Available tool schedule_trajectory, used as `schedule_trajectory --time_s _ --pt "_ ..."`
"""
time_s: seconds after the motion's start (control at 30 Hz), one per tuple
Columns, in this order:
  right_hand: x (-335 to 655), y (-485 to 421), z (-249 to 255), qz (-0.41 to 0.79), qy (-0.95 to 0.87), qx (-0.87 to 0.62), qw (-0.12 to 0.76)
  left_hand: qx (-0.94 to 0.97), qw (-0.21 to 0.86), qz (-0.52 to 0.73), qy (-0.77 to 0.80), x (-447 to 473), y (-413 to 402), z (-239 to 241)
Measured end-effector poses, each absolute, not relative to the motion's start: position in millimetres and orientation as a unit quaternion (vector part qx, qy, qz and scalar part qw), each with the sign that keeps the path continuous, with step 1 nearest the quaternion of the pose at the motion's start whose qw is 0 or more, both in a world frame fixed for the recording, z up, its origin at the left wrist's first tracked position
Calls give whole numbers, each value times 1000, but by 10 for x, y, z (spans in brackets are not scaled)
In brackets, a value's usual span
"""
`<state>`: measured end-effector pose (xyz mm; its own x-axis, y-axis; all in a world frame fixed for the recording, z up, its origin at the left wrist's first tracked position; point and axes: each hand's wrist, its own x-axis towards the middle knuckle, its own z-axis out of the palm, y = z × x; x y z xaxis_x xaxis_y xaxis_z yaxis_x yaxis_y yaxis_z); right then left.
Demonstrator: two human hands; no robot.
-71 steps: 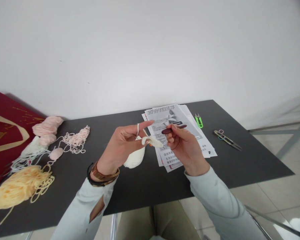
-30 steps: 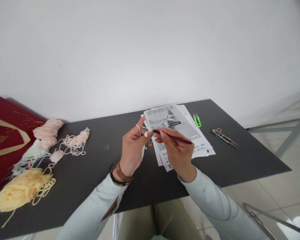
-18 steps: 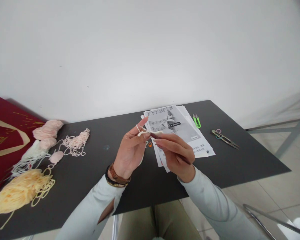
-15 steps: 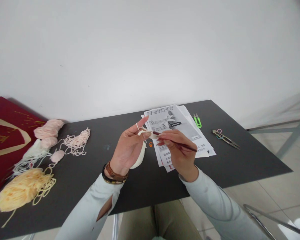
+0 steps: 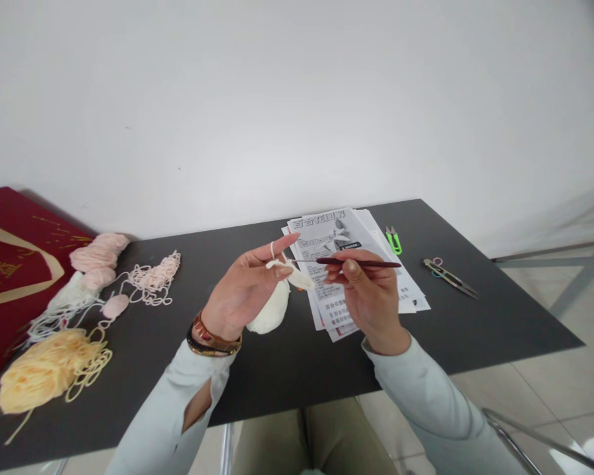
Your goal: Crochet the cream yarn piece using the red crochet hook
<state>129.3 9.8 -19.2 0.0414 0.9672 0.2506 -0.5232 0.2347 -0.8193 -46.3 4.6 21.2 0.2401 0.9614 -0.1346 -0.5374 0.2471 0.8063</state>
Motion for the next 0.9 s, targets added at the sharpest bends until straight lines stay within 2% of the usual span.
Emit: schedule_trajectory --time_s 0.43,0.9 --pt "1337 105 -191 531 -460 -216 679 327 765 468 297 -521 40 225" --pt "1376 128 -153 564 -472 -162 658 345 799 418 261 -612 68 130"
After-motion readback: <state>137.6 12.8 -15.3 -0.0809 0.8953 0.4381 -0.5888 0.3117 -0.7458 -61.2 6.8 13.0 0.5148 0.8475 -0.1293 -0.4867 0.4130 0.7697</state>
